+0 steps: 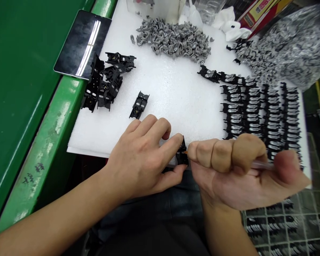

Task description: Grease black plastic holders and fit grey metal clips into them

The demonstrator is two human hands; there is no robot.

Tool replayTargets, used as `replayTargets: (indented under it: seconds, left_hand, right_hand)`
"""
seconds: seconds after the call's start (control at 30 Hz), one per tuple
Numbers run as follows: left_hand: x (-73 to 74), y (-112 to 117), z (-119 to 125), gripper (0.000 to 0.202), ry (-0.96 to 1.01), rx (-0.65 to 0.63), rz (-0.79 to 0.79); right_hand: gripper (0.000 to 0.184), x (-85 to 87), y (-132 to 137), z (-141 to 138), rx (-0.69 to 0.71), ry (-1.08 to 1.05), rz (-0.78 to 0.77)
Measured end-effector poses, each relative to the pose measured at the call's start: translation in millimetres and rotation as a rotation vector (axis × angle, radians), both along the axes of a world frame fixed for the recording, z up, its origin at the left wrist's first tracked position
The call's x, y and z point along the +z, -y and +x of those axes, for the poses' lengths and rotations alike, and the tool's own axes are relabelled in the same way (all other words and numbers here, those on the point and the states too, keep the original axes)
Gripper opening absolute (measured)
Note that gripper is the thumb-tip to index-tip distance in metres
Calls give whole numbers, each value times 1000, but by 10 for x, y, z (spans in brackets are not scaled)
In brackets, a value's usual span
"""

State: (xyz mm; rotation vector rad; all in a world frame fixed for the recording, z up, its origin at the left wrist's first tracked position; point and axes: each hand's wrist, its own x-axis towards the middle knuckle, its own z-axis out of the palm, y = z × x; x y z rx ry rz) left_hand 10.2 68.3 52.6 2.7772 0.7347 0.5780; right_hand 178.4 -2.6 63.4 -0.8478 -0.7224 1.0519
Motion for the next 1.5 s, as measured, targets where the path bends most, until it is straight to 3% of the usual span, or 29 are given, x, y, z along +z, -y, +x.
replayTargets:
  seconds: [0.47,0.67,0.8,0.9,1.0,1.1,1.17,1.27,1.33,1.43,1.5]
  left_hand:
    - [-1,-2,-9,38,-18,-6,16]
    - [-15,-5,-8,40,-18,-8,19]
    - [-4,-14,-40,46,-16,-45,15]
    - [11,-13,-63,43,-35,-60,17]
    - [12,-3,-81,41,-41,-44,40]
    - [1,8,-100,42,-22,-39,50]
    - [-8,7,-114,41,-22,-38,55]
    - [-24,-4,-129,41,-25,-51,56]
    - [-33,-12,-133,41,-27,-60,63]
    - [-36,-18,-132,40,-32,-68,70]
    - [-31,-17,-132,39,-39,-63,68]
  right_hand:
    - [49,55,-37,4,68,112,19]
    - [46,-29,16,4,89,49,66]
    - [54,150,5,103,-8,95,58]
    - [55,493,-246,171,-92,311,11]
    - [50,711,-711,74,-14,495,122]
    - [47,592,-1225,-129,159,595,273]
    - [50,427,-1486,-203,287,792,127]
    - [44,326,-1699,-94,382,895,80]
    - [42,386,-1775,86,302,960,154]
    - [23,490,-1894,313,55,1285,235]
    - [10,485,-1993,348,42,1473,242]
